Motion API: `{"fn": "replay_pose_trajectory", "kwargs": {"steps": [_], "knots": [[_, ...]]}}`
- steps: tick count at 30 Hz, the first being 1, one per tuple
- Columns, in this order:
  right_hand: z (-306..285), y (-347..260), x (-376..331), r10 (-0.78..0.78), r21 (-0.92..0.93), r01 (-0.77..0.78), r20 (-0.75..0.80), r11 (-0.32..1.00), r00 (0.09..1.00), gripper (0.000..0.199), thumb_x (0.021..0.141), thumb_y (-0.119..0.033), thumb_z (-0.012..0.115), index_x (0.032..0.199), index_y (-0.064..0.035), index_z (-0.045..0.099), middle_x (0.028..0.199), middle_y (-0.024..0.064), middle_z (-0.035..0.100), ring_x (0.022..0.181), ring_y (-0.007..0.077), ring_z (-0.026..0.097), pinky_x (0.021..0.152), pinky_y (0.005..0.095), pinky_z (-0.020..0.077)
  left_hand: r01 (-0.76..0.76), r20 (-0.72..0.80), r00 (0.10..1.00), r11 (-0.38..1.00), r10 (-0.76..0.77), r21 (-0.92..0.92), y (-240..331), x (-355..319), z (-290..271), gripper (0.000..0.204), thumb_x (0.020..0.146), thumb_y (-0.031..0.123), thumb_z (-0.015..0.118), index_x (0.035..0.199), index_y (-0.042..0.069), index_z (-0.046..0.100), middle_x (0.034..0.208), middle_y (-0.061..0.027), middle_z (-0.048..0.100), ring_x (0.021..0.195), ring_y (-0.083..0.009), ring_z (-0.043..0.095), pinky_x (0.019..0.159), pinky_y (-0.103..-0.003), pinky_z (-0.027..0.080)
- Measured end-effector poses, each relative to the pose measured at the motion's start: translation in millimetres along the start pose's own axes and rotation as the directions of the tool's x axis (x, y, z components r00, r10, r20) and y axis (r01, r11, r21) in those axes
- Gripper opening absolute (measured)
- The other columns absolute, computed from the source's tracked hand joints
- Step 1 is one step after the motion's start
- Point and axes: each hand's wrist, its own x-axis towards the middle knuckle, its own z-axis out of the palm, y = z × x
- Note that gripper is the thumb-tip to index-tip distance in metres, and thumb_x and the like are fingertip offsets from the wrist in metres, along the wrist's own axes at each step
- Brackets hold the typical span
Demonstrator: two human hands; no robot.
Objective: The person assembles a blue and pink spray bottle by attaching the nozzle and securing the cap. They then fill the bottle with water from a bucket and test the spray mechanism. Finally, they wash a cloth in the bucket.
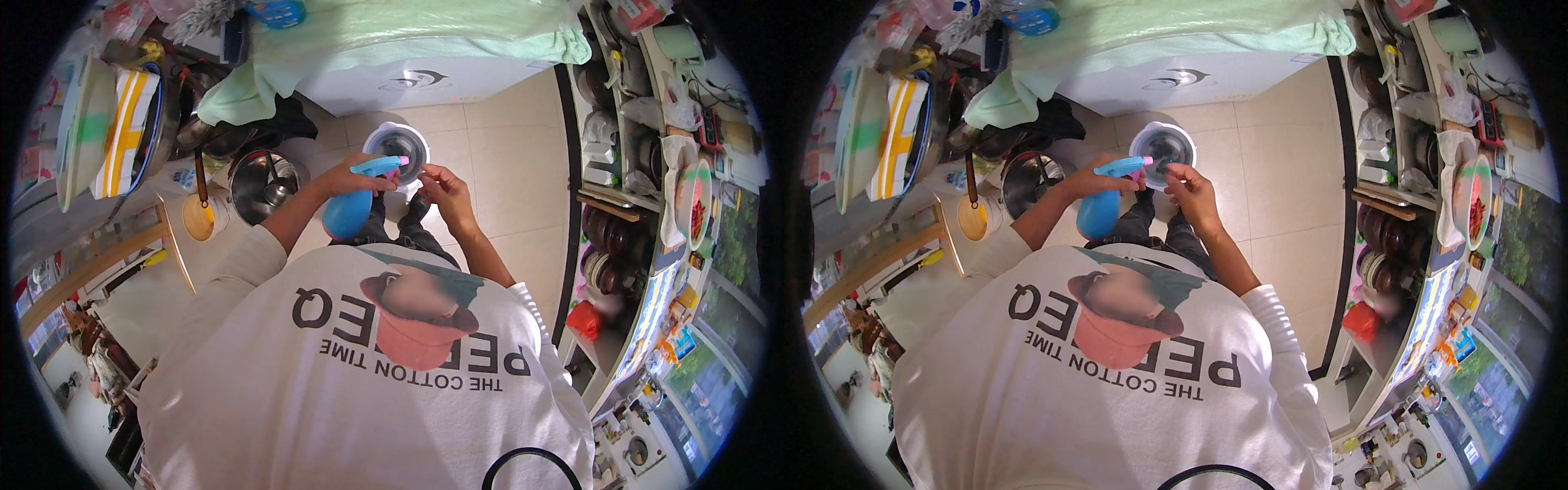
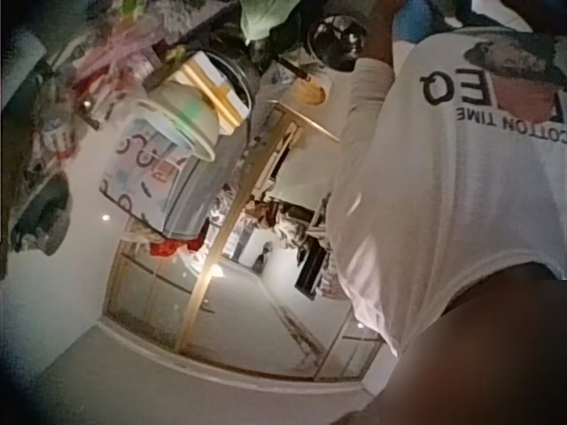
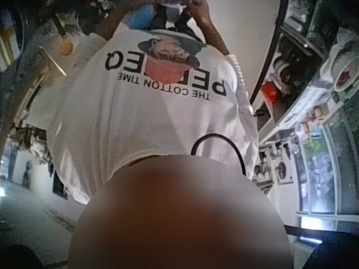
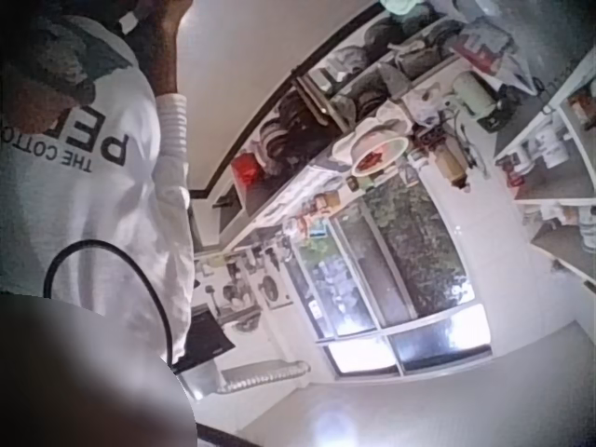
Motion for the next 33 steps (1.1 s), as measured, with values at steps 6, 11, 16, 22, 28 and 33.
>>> {"fn": "replay_pose_trajectory", "kwargs": {"steps": [6,11,16,22,28,33], "knots": [[11,-36,3,0.075,0.043,-0.081,0.123,0.996,0.990,0.021,0.086,-0.021,0.061,0.098,-0.0038,0.061,0.076,0.0019,0.062,0.058,0.0084,0.053,0.050,0.0204,0.0407,-0.064,0.103,0.993,0.998,0.064,-0.004,22,-1,7,0.027,0.077,0.019,0.067,0.099,0.005,0.060,0.091,-0.0053,0.063,0.085,-0.0125,0.057,0.075,-0.028,0.046],[8,-38,10,0.045,0.103,-0.068,0.216,0.992,0.975,0.016,0.085,-0.020,0.062,0.092,-0.0057,0.060,0.072,0.0013,0.061,0.061,0.0087,0.054,0.052,0.0209,0.0407,-0.214,0.204,0.960,0.973,0.192,0.091,16,7,2,0.027,0.078,0.016,0.067,0.101,0.004,0.059,0.092,-0.0053,0.063,0.087,-0.0136,0.058,0.080,-0.029,0.044],[4,-40,6,-0.139,0.036,0.134,0.222,0.990,0.965,0.016,0.085,-0.018,0.063,0.096,-0.0069,0.060,0.074,-0.0002,0.061,0.065,0.0090,0.055,0.056,0.0217,0.0427,-0.266,0.176,0.952,0.961,0.250,0.077,24,4,7,0.029,0.077,0.015,0.068,0.102,0.004,0.059,0.091,-0.0063,0.064,0.087,-0.0144,0.058,0.081,-0.029,0.044],[0,-52,4,0.133,0.037,-0.145,0.229,0.989,0.964,0.016,0.085,-0.017,0.063,0.095,-0.0058,0.061,0.079,0.0008,0.062,0.067,0.0089,0.055,0.058,0.0221,0.0444,-0.325,0.197,0.936,0.931,0.292,0.166,22,6,3,0.028,0.077,0.015,0.068,0.102,0.004,0.059,0.091,-0.0060,0.064,0.085,-0.0152,0.059,0.079,-0.030,0.045],[2,-46,9,-0.101,-0.001,0.105,0.254,0.994,0.962,0.015,0.086,-0.018,0.060,0.094,-0.0042,0.061,0.081,0.0024,0.062,0.067,0.0099,0.055,0.058,0.0230,0.0458,-0.344,0.185,0.932,0.922,0.312,0.179,27,4,4,0.027,0.077,0.016,0.068,0.099,0.004,0.059,0.090,-0.0058,0.064,0.084,-0.0154,0.059,0.078,-0.030,0.045],[2,-58,4,-0.003,0.050,-0.007,0.199,0.999,0.980,0.017,0.086,-0.019,0.061,0.093,-0.0035,0.061,0.080,0.0027,0.062,0.067,0.0097,0.055,0.058,0.0228,0.0463,-0.359,0.186,0.927,0.912,0.325,0.198,20,5,1,0.026,0.077,0.016,0.068,0.099,0.005,0.058,0.090,-0.0055,0.063,0.084,-0.0150,0.059,0.077,-0.030,0.045]]}}
